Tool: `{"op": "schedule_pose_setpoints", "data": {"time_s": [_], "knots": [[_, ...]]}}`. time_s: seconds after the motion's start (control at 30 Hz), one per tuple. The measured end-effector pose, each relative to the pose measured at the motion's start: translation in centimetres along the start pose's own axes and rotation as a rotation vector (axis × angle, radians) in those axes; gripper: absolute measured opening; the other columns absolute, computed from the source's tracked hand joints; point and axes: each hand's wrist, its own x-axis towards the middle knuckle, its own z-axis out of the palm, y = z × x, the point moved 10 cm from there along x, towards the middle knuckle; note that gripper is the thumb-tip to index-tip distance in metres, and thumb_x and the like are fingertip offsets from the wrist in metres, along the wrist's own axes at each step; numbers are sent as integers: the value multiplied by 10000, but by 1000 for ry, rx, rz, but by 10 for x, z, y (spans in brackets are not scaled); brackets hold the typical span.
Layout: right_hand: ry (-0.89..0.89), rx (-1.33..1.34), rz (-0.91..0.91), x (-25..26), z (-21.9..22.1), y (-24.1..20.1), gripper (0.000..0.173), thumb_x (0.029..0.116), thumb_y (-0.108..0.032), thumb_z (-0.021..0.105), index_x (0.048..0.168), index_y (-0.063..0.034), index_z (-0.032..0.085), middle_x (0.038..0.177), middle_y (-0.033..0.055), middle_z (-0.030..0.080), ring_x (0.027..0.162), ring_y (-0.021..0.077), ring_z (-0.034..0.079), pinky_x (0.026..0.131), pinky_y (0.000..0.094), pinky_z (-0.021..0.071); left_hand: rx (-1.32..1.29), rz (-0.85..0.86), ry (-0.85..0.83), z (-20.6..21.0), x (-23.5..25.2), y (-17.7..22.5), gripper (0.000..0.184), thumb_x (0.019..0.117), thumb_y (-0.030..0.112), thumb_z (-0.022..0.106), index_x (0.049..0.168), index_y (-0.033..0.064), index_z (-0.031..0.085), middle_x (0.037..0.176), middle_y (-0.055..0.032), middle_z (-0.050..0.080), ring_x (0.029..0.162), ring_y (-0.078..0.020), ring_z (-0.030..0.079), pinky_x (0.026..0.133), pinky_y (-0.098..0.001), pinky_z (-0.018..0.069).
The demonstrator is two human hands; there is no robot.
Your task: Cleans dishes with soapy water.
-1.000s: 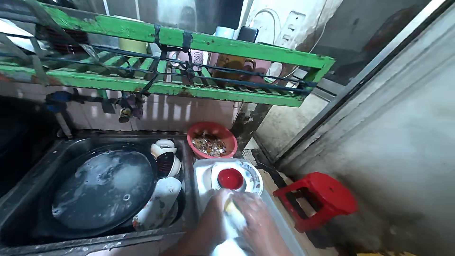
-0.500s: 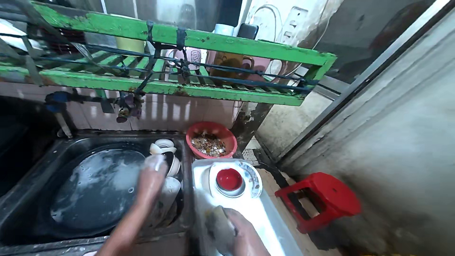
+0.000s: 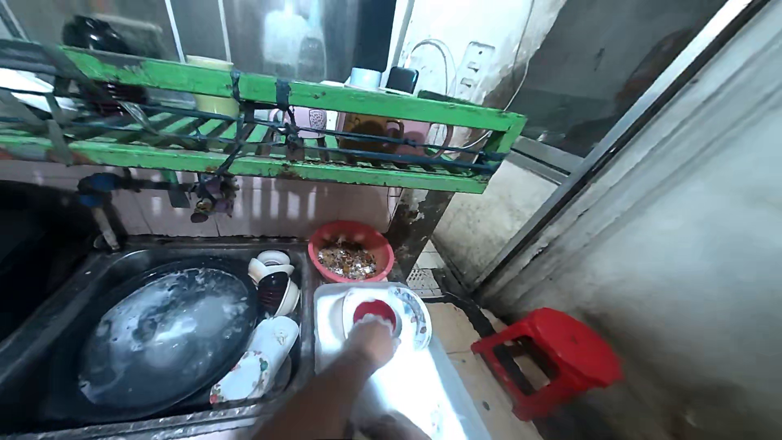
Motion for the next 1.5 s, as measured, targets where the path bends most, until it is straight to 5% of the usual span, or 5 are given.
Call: {"op": "schedule_pose_setpoints", "data": {"time_s": [0.33,0.6,0.77,0.93,1.5], "knots": [[1020,781,181,-106,-124,68,796,748,-44,745,1452,129,417,1306,283,588,1142,252,622,985,416,521,-1188,-115,157,-23,-82,18,308,1022,167,587,1283,7,619,1145,-142,687,1039,-212,668,931,-416,549],[771,1051,289,-43,-114,69,352,1084,-109,396,1376,56,501,1175,158,642,1020,155,637,909,351,544,-680,261,333,-35,-166,76,270,982,76,582,1126,-129,683,1083,-275,687,1076,-361,660,993,-474,498],[794,581,23,-47,-113,-8,790,804,-117,778,1456,151,421,1403,314,559,1300,361,577,1123,487,445,-603,169,215,-48,-175,36,290,970,16,584,1217,-129,628,1177,-277,671,1143,-329,644,1051,-444,469],[788,1144,206,-42,-104,39,383,1070,-78,391,1436,35,400,1129,110,618,935,95,643,814,305,569,-1328,124,275,-37,-175,22,232,954,6,576,1176,-46,617,966,-41,677,887,-79,651,843,-284,554],[1119,394,-323,-44,-98,-25,618,844,-205,749,1288,175,548,1405,330,551,1372,344,525,1162,445,420,-1867,-321,629,-22,-144,-22,315,1094,225,440,1165,-6,643,1030,-133,685,925,-198,672,821,-379,566]]}}
